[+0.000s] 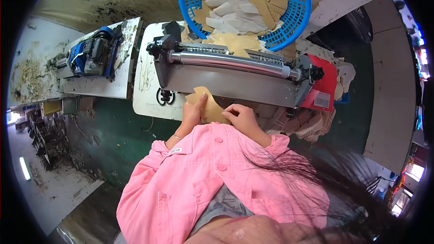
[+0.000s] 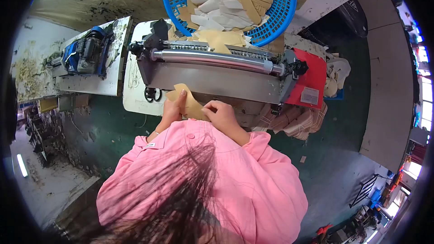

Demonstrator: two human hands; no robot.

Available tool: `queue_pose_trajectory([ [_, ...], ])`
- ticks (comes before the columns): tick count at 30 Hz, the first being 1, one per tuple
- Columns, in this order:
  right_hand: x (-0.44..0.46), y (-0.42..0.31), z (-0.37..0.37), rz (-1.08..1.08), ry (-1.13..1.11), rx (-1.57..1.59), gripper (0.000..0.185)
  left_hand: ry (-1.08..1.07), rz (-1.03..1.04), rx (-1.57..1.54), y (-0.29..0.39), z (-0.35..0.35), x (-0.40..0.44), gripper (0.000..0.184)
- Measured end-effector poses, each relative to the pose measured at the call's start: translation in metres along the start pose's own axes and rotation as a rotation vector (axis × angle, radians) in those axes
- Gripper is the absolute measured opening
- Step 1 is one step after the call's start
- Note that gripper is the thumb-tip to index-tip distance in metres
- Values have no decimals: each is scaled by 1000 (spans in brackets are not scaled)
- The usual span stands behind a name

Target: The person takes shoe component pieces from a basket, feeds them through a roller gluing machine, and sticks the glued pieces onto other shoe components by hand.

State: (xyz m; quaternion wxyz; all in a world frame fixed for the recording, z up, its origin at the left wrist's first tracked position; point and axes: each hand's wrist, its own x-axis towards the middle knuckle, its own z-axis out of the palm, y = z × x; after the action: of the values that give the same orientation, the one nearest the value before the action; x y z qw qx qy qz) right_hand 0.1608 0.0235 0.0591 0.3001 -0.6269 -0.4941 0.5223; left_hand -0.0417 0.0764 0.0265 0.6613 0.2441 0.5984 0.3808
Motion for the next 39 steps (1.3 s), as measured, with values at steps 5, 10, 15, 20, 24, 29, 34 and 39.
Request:
queue_pose_trajectory([
  [5, 7, 13, -2, 54, 158, -26, 20, -65, 70, 99, -3, -7, 1, 33],
  [10, 45, 32, -17, 17, 330, 47, 21, -258, 41, -227, -9, -12, 3, 37],
  [15, 56, 14, -42, 105, 522, 490, 22, -302, 73, -110, -11, -18, -2, 34],
  [20, -7, -1, 2, -119, 40, 56, 24, -19, 13, 106, 14, 1, -12, 35],
  [24, 8, 11, 0, -59, 212, -97, 26, 3, 55, 56, 12, 4, -8, 31],
  [29, 29, 1, -22, 143, -51, 32, 26, -77, 34, 8, 4, -5, -5, 38],
  [34, 39, 4, -34, 128, 121, 38, 27, -147, -22, -101, 4, -8, -6, 31],
  [39, 65, 23, -45, 63, 540, 410, 34, -350, -8, -196, -4, -16, -3, 32],
])
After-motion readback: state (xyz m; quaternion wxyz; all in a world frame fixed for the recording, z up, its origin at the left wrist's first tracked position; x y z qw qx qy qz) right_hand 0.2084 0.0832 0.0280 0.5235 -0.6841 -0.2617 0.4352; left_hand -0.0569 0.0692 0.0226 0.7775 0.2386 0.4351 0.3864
